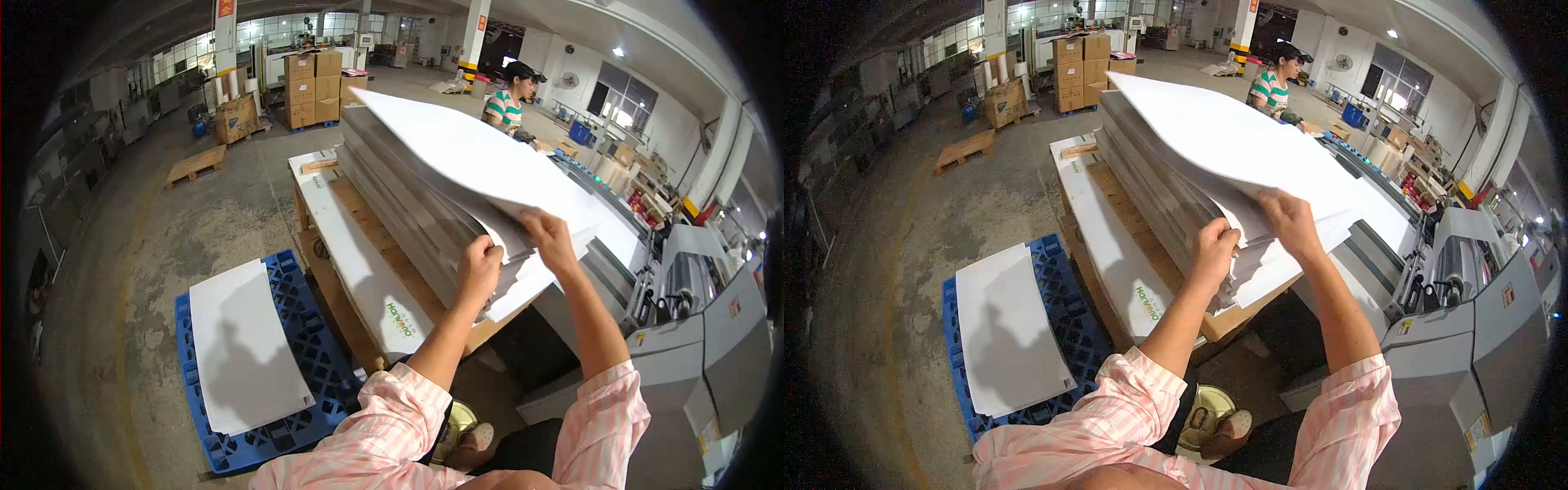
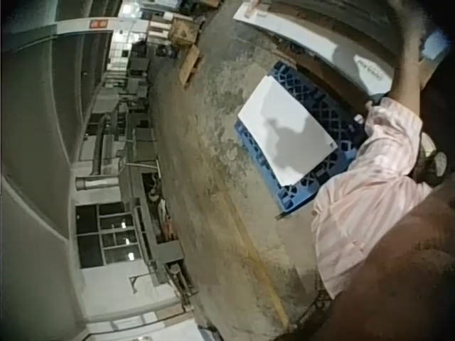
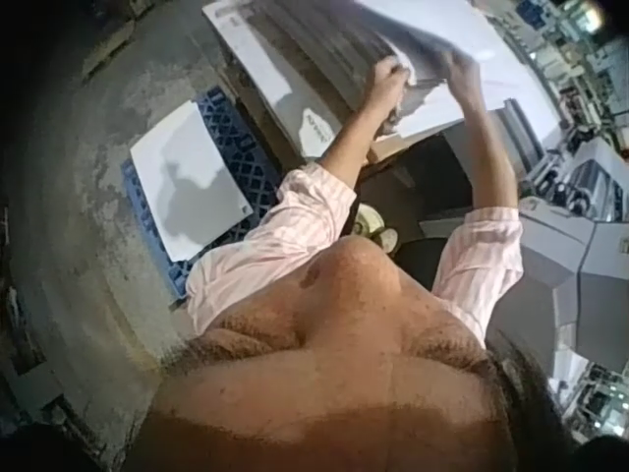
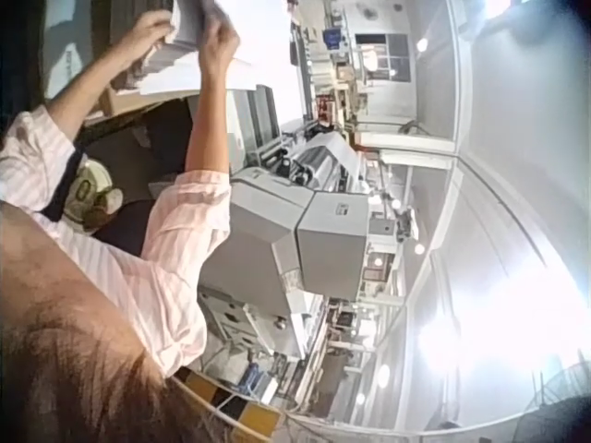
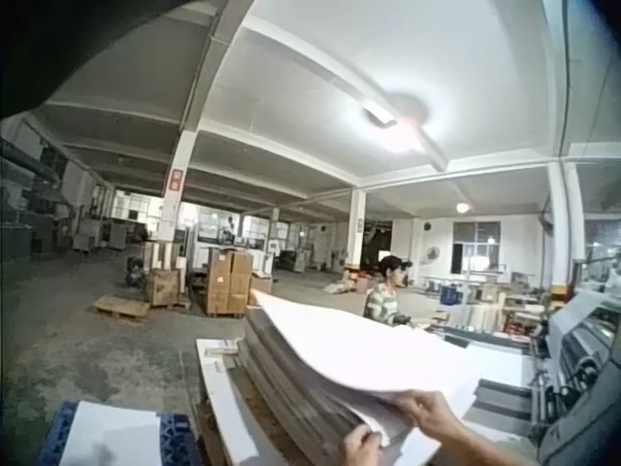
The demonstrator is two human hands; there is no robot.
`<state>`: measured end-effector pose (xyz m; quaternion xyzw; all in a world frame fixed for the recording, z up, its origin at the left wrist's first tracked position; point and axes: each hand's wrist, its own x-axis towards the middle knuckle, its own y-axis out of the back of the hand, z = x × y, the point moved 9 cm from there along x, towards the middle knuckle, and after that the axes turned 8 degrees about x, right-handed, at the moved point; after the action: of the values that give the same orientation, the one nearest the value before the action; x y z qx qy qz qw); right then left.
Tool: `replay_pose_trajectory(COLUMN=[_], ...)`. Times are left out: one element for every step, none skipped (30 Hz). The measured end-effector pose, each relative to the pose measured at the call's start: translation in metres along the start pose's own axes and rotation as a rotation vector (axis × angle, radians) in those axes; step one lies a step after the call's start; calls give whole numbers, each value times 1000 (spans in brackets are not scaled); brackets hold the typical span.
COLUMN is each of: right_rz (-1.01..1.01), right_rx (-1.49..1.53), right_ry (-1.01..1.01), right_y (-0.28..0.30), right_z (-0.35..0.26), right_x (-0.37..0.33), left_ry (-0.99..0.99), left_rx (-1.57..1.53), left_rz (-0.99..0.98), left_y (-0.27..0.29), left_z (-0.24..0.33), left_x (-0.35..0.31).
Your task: The recorder is sorting and stacking large sheets of white paper next to an industrial machine.
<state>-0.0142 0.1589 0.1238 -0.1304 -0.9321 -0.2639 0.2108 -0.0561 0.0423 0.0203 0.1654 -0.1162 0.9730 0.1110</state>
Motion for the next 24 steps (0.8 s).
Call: replay_pose_trajectory(right_rz=[-69,-139,-144,-146,-147,-153,-160,-167,-158,-151,-61,17,82,145,212,279,222,161,49,-29,-81,-134,-168,-163], right_rx=[-48,-94,-94,-67,-38,-37,-141,-245,-214,-218,30,287,388,498,397,295,174,58,-11,0,-117,-233,-343,-348], right_ry=[-67,-134,-134,29,193,196,280,365,250,250,26,-198,-153,-143,-87,-31,11,53,103,-47,-75,-105,71,60], right_y=[-5,-10,-12,-15,-17,-17,-19,-22,-21,-18,-4,-1,8,15,26,35,28,15,3,-6,-11,-14,-16,-14], right_z=[14,27,27,11,-5,-8,-18,-26,-17,-17,0,19,9,4,1,-4,-6,-9,-10,5,9,17,9,11], right_x=[-3,-6,-11,-15,-19,-20,-22,-23,-16,-9,2,9,17,22,24,25,20,10,3,-3,-7,-11,-12,-14], left_ry=[8,9,7,4,5,40,75,73,38,2,40,40,5,-30,-31,-62,-91,-90,-81,-72,-16,-12,27,69], left_rx=[15,12,-52,-115,-115,-159,-202,-201,-192,-183,-153,-148,-74,-1,0,9,19,24,17,10,-11,-14,-122,-230], left_rz=[19,14,-20,-52,-45,-6,34,41,25,10,-18,-13,-22,-32,-27,-11,4,14,13,11,-20,-28,-13,5], left_y=[1,1,0,-1,0,1,3,3,1,-1,-4,1,3,4,4,3,4,7,5,3,2,1,0,0], left_z=[3,4,6,8,10,13,13,11,15,20,17,12,8,5,5,8,11,10,9,8,8,6,2,2], left_x=[0,0,1,0,-1,-3,-4,-3,-2,-2,-4,-5,-4,-4,-4,-4,-4,-4,-4,-4,-5,-5,-5,-5])
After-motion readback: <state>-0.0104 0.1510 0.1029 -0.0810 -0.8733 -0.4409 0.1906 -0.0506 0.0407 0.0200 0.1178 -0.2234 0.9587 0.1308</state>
